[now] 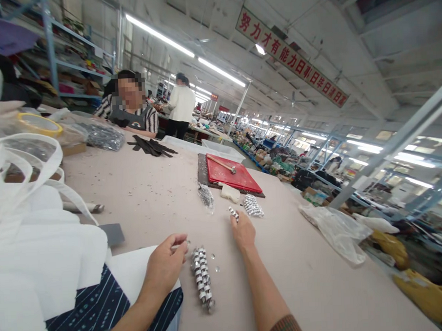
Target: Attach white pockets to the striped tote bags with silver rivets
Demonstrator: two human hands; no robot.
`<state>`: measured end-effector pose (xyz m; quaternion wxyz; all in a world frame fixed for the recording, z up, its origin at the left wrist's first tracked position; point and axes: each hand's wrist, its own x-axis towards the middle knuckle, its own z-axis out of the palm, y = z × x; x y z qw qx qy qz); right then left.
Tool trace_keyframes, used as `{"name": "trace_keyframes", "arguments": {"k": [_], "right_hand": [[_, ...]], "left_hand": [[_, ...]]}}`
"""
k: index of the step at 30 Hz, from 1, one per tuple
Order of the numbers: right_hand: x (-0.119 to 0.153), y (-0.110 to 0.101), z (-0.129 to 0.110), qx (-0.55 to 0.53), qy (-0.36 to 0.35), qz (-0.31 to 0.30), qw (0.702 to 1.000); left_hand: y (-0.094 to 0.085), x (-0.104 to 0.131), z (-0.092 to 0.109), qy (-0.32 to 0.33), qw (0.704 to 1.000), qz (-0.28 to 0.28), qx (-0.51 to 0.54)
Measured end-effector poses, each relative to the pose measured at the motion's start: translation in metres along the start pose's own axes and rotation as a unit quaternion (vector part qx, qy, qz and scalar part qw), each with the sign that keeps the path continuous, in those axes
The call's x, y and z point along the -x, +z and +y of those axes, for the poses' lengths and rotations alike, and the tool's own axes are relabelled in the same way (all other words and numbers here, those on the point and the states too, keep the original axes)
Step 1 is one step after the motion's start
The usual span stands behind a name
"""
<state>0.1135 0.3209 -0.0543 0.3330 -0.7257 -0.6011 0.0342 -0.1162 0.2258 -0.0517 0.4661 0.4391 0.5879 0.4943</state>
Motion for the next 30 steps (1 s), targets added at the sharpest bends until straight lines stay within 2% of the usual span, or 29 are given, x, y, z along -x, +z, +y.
{"name": "trace_keyframes", "arguments": {"k": [4,7,12,15,18,21,26,30], "right_hand": [[0.002,0.006,-0.007,0.039,-0.037,-0.047,0.997],[0.015,-0.001,-0.015,0.037,-0.055,-0.063,0.996],[0.059,-0.024,-0.031,-0.006,-0.072,-0.149,0.986],[0.088,-0.03,-0.041,-0.033,-0.068,-0.195,0.978],[0.109,-0.028,-0.05,-0.049,-0.05,-0.202,0.977],[0.119,-0.025,-0.055,-0.063,-0.025,-0.182,0.981],[0.122,-0.027,-0.056,-0.145,-0.011,-0.187,0.972],[0.124,-0.025,-0.051,-0.231,-0.015,-0.194,0.953]], "left_hand": [[0.001,0.003,0.0,-0.029,0.999,-0.021,-0.01],[0.006,0.005,-0.002,-0.054,0.997,-0.039,-0.023],[0.016,0.006,-0.01,-0.083,0.994,-0.069,-0.032],[0.019,0.006,-0.014,-0.082,0.993,-0.077,-0.027],[0.022,0.007,-0.016,-0.083,0.993,-0.084,-0.008],[0.024,0.01,-0.013,-0.093,0.992,-0.081,0.03],[0.027,0.018,-0.003,-0.12,0.98,-0.094,0.125],[0.029,0.022,0.0,-0.107,0.976,-0.105,0.157]]}}
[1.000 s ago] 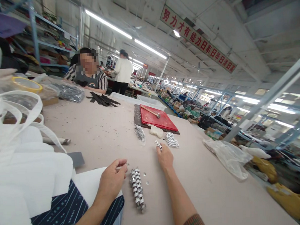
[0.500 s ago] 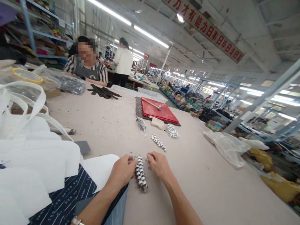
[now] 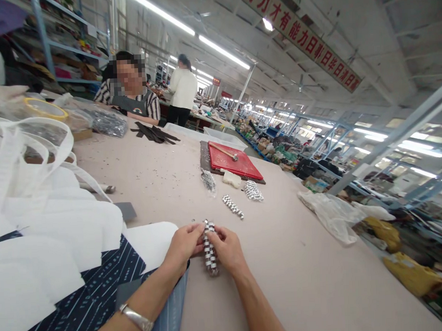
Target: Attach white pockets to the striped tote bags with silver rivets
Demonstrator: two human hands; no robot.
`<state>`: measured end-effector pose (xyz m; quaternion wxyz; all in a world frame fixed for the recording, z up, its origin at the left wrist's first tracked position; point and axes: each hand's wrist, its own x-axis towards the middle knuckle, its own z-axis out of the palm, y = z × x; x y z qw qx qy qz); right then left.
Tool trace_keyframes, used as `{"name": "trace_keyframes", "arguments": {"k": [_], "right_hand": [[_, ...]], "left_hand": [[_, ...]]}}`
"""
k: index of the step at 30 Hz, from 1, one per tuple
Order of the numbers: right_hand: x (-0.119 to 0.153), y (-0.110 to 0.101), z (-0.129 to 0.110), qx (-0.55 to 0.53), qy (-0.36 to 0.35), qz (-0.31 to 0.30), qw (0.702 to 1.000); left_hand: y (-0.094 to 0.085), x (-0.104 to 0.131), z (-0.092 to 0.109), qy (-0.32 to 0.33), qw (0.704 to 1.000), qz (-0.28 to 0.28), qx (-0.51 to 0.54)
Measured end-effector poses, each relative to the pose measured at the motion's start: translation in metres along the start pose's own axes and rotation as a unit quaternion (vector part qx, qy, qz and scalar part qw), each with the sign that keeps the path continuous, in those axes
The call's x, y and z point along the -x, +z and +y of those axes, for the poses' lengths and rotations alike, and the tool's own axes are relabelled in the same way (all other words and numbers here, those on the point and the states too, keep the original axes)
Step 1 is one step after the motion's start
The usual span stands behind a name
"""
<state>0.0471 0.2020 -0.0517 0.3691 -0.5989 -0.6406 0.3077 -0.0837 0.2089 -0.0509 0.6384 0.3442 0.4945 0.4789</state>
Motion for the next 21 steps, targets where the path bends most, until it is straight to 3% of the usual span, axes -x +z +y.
{"name": "trace_keyframes", "arguments": {"k": [10,16,21], "right_hand": [[0.007,0.012,0.0,-0.092,-0.053,0.015,0.994],[0.018,0.021,-0.011,-0.021,-0.115,0.043,0.992],[0.018,0.024,-0.013,-0.015,-0.127,0.039,0.991]], "left_hand": [[0.001,0.01,0.0,0.176,0.972,0.061,-0.142],[0.004,0.014,-0.006,0.193,0.965,0.094,-0.153],[0.006,0.013,-0.008,0.209,0.965,0.097,-0.124]]}}
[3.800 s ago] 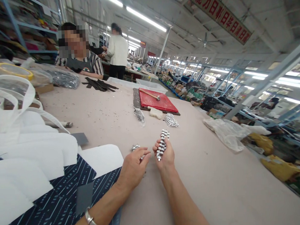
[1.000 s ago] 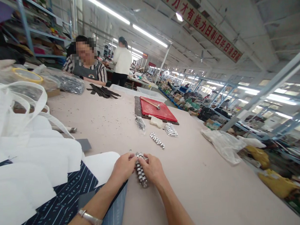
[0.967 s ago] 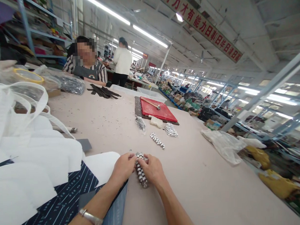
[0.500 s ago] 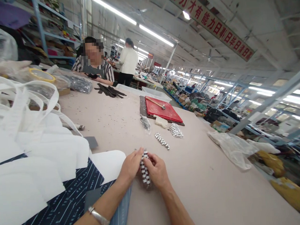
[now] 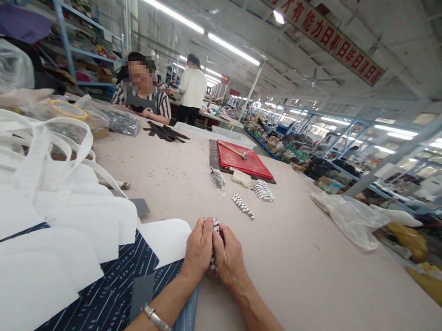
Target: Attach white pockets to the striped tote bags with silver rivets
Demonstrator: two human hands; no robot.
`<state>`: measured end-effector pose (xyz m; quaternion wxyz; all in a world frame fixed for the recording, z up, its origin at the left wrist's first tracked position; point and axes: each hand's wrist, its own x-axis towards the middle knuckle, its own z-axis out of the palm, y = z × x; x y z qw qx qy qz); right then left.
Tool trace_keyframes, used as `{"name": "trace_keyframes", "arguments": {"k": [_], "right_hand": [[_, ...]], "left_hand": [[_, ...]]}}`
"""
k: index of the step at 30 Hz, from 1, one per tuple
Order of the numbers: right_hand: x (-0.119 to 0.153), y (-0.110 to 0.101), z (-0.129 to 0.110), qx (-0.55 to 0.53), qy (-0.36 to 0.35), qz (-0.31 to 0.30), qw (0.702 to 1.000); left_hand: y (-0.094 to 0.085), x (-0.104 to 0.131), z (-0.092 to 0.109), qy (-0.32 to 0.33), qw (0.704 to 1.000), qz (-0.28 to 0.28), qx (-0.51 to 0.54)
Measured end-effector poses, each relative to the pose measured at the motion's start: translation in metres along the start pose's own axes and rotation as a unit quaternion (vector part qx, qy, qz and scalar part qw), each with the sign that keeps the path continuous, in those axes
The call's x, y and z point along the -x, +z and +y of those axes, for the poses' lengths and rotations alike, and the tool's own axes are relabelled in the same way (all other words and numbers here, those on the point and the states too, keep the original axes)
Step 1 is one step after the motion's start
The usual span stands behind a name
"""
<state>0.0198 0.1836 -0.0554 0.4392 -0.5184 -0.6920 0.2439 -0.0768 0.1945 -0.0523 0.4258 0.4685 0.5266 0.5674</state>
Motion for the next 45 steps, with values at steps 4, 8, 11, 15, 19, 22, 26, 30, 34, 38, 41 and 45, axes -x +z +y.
{"name": "trace_keyframes", "arguments": {"k": [4,8,11,15,19,22,26,30,34,38,41,45], "right_hand": [[0.0,-0.003,-0.003,-0.047,0.012,-0.014,0.999],[-0.001,-0.004,-0.005,-0.087,0.043,-0.006,0.995],[-0.003,-0.003,-0.002,-0.142,0.082,0.0,0.986],[-0.007,-0.002,0.007,-0.18,0.122,-0.012,0.976],[-0.009,-0.004,0.01,-0.177,0.118,-0.008,0.977],[-0.01,-0.007,0.006,-0.159,0.09,-0.004,0.983],[-0.009,-0.007,0.001,-0.138,0.078,-0.006,0.987],[-0.008,-0.005,0.004,-0.128,0.093,0.003,0.987],[-0.008,-0.007,0.005,-0.105,0.085,0.012,0.991],[-0.004,-0.006,-0.003,-0.075,0.05,0.009,0.996],[-0.001,-0.005,-0.009,-0.032,0.02,-0.004,0.999],[0.0,-0.004,-0.011,-0.015,0.009,-0.005,1.0]], "left_hand": [[0.0,-0.002,-0.001,0.007,1.0,0.014,0.014],[0.0,-0.002,-0.003,-0.005,0.999,0.031,0.016],[0.002,-0.003,-0.006,-0.021,0.999,0.028,0.017],[0.004,-0.005,-0.009,-0.04,0.999,0.014,0.016],[0.002,-0.003,-0.003,-0.027,1.0,-0.002,-0.003],[0.001,0.001,0.003,-0.009,1.0,0.002,-0.023],[0.003,0.003,0.003,0.003,0.999,0.025,-0.031],[0.004,0.0,-0.003,-0.011,1.0,0.017,-0.02],[0.004,0.001,0.0,-0.025,0.999,0.016,-0.024],[0.005,0.009,0.003,-0.02,0.998,0.021,-0.051],[0.007,0.011,0.001,-0.017,0.996,0.044,-0.069],[0.008,0.01,-0.004,0.004,0.996,0.049,-0.076]]}}
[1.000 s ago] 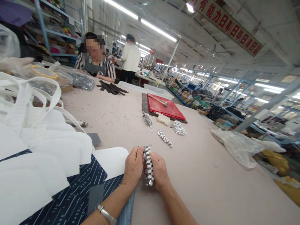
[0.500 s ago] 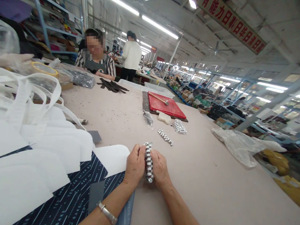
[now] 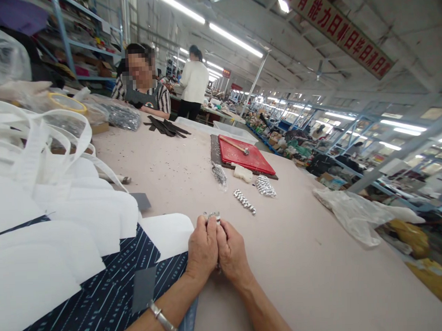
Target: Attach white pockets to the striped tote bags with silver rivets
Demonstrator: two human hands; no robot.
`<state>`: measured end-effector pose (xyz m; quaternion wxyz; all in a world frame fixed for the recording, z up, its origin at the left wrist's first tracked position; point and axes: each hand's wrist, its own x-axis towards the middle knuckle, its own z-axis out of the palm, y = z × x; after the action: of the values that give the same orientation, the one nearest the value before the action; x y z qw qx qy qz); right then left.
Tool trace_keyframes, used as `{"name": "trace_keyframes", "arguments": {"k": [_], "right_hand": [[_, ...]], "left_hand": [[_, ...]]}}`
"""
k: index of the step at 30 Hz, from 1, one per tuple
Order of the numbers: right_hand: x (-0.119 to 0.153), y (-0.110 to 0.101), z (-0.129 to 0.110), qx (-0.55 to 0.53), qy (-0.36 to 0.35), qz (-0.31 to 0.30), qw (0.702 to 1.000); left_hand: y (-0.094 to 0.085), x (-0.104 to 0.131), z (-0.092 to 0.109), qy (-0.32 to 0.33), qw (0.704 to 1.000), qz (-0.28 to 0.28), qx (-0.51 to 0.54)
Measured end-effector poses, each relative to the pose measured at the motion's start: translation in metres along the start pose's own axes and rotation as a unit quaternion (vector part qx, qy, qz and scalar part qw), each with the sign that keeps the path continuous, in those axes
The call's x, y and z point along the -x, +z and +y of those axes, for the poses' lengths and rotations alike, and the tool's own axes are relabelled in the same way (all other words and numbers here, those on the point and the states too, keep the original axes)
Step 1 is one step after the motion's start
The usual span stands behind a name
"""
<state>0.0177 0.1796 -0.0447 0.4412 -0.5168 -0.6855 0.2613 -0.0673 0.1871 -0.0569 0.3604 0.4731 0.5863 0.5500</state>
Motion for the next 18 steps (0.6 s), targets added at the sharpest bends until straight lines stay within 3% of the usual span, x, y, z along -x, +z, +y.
{"name": "trace_keyframes", "arguments": {"k": [5,10,18], "right_hand": [[-0.003,-0.001,0.006,-0.034,0.025,0.004,0.999],[-0.004,0.0,0.011,-0.053,0.07,0.024,0.996],[-0.004,0.002,0.015,-0.037,0.071,0.044,0.996]], "left_hand": [[0.0,-0.002,0.0,0.017,1.0,-0.001,0.001],[0.001,0.001,-0.001,0.033,0.999,-0.036,0.002],[0.003,0.0,-0.006,0.034,0.998,-0.047,-0.002]]}}
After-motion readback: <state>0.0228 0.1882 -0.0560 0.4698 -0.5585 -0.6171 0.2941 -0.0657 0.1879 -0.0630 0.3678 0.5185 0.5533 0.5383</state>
